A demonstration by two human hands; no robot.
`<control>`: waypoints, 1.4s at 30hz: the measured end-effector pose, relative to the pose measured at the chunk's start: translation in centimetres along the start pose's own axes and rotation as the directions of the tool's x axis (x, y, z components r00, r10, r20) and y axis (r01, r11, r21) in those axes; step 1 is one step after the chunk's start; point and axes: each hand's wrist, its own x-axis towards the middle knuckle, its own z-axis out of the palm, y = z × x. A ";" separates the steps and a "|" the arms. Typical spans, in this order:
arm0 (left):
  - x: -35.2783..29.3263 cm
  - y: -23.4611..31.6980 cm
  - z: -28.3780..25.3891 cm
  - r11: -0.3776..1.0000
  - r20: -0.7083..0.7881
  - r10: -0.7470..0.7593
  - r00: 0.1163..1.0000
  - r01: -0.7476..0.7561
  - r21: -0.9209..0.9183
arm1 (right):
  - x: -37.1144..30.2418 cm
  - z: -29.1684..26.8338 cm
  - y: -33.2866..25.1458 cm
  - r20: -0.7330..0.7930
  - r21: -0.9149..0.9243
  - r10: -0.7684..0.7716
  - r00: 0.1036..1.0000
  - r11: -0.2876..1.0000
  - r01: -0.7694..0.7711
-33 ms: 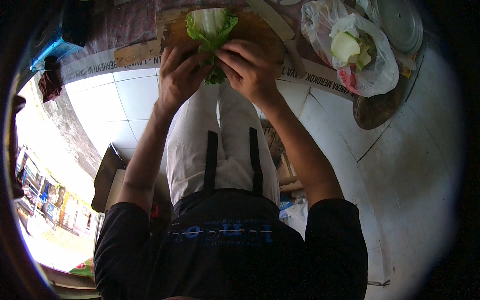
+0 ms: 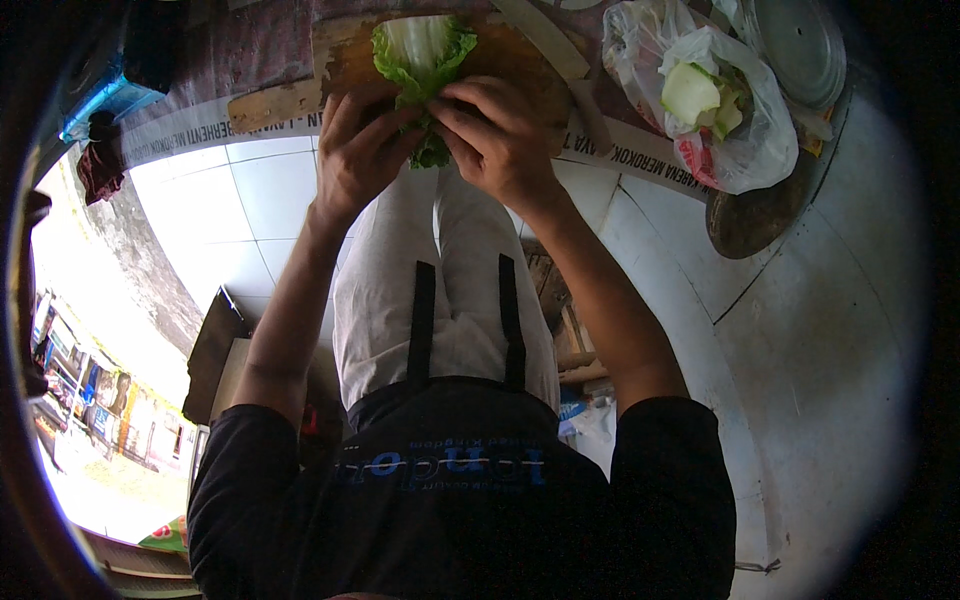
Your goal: The person assembles food by placing a mixture onto lettuce leaves, folding them, and placing them into a steamer. The person repeats this process multiple times, handling lettuce, a spoon, and a steamer.
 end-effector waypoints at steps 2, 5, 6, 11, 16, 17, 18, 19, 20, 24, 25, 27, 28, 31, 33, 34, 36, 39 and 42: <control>-0.1 0.0 0.0 1.000 -0.001 0.010 1.000 -0.010 -0.015 | 0.0 -0.3 -0.1 0.058 -0.047 -0.013 0.998 0.999 0.016; 0.1 0.0 -0.1 1.000 0.025 0.018 1.000 -0.017 -0.020 | 0.0 -1.1 0.0 0.125 0.024 0.057 0.990 0.998 -0.061; 0.3 0.0 -0.2 1.000 0.040 0.014 0.999 -0.013 -0.017 | 0.0 -1.3 0.0 0.132 0.051 0.041 0.990 0.998 -0.049; 1.0 0.2 -0.7 0.999 0.102 -0.013 0.995 0.016 -0.037 | -0.2 -2.2 0.6 0.206 0.022 -0.183 0.961 0.983 0.182; 1.0 -0.3 -1.7 0.996 0.227 0.004 0.974 0.016 -0.083 | -0.2 -2.6 1.1 0.322 -0.038 -0.185 0.929 0.977 0.208; 0.7 -0.3 -2.0 0.999 0.264 0.011 0.964 0.002 -0.051 | -0.2 -2.7 1.2 0.338 -0.050 -0.183 0.923 0.976 0.212; 0.2 -0.3 -2.4 1.000 0.301 0.018 0.953 -0.012 -0.019 | -0.2 -2.8 1.2 0.351 -0.056 -0.191 0.917 0.973 0.224; -0.2 -0.2 -2.6 1.000 0.338 0.023 0.941 -0.029 0.011 | -0.1 -2.9 1.3 0.363 -0.062 -0.199 0.910 0.970 0.237; -0.6 -0.2 -2.5 0.997 0.330 0.064 0.942 -0.075 0.020 | 0.0 -3.0 1.3 0.374 -0.068 -0.207 0.904 0.966 0.249; -1.9 -0.3 -2.1 0.971 0.294 0.185 0.938 -0.220 0.090 | 0.2 -2.9 1.2 0.356 -0.041 -0.199 0.913 0.973 0.227; -2.2 -0.2 -1.9 0.968 0.278 0.196 0.940 -0.231 0.097 | 0.1 -2.9 1.2 0.354 -0.035 -0.194 0.915 0.975 0.221; -2.5 -0.3 -1.6 0.966 0.245 0.211 0.946 -0.240 0.095 | 0.0 -2.8 1.2 0.347 -0.045 -0.198 0.917 0.973 0.227; -2.6 -0.3 -1.6 0.967 0.227 0.215 0.950 -0.240 0.088 | -0.1 -2.7 1.3 0.341 -0.060 -0.207 0.917 0.969 0.241; -2.7 -0.4 -1.5 0.961 0.181 0.253 0.951 -0.268 0.064 | -0.5 -2.3 1.4 0.340 -0.108 -0.224 0.913 0.955 0.275; -2.6 -0.4 -1.4 0.960 0.160 0.269 0.950 -0.278 0.041 | -0.7 -2.1 1.4 0.311 -0.124 -0.234 0.921 0.951 0.283; -2.5 -0.4 -1.4 0.961 0.153 0.268 0.951 -0.275 0.026 | -0.8 -1.8 1.4 0.278 -0.123 -0.241 0.930 0.951 0.283; -2.4 -0.3 -1.2 0.968 0.145 0.245 0.959 -0.249 0.008 | -0.9 -1.5 1.3 0.227 -0.119 -0.245 0.943 0.954 0.276; -2.1 0.0 -1.0 0.983 0.133 0.184 0.974 -0.182 -0.024 | -0.9 -1.2 1.1 0.179 -0.107 -0.220 0.959 0.965 0.241; -1.6 0.2 -0.8 0.990 0.108 0.125 0.986 -0.117 -0.078 | -0.9 -0.9 0.8 0.141 -0.082 -0.163 0.976 0.981 0.176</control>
